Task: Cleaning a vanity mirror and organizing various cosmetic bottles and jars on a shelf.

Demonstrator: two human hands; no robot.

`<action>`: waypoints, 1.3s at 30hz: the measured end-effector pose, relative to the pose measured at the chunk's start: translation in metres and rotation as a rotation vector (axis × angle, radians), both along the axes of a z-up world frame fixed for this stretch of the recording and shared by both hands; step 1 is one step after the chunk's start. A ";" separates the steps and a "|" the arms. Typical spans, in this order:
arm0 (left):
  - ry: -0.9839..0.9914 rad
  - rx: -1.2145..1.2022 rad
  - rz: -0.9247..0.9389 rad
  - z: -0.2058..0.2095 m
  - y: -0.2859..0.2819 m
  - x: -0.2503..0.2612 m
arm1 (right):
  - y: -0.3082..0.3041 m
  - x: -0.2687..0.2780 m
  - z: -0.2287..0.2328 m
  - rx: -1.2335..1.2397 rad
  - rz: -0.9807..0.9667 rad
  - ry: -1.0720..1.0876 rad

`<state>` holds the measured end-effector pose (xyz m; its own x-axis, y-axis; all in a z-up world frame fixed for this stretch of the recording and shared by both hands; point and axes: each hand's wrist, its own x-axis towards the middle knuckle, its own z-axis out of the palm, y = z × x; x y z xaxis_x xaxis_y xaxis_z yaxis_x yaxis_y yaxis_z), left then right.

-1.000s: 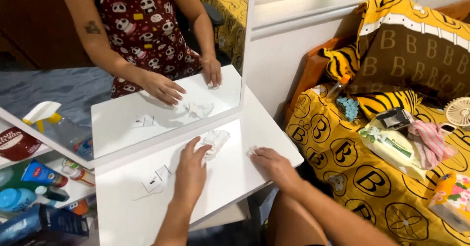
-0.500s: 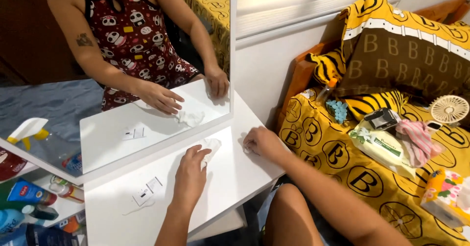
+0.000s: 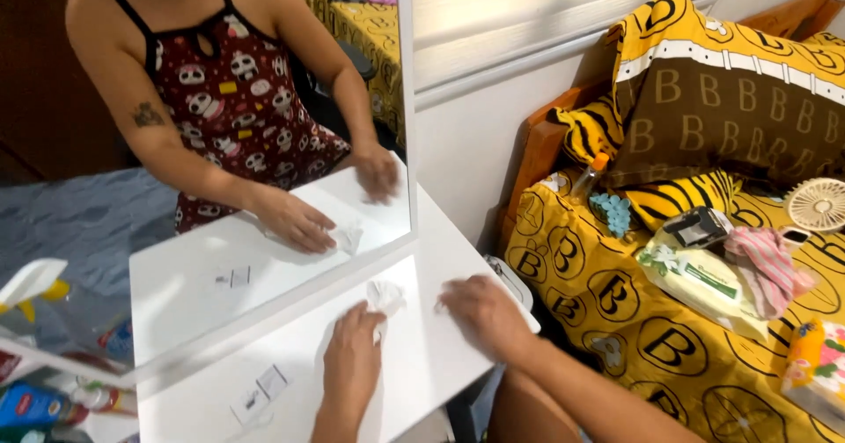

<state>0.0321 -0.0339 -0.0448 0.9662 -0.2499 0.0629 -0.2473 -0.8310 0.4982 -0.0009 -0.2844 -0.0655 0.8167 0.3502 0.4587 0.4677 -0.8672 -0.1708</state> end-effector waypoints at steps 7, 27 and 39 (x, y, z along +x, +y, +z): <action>-0.320 -0.107 0.123 -0.074 -0.007 0.007 | -0.019 0.095 0.020 0.233 -0.120 0.215; -0.425 -0.089 0.043 -0.095 -0.004 0.009 | -0.038 0.234 -0.022 0.173 -0.088 0.165; -0.651 -0.117 0.051 -0.023 -0.008 -0.014 | 0.024 -0.028 -0.029 0.209 0.059 0.027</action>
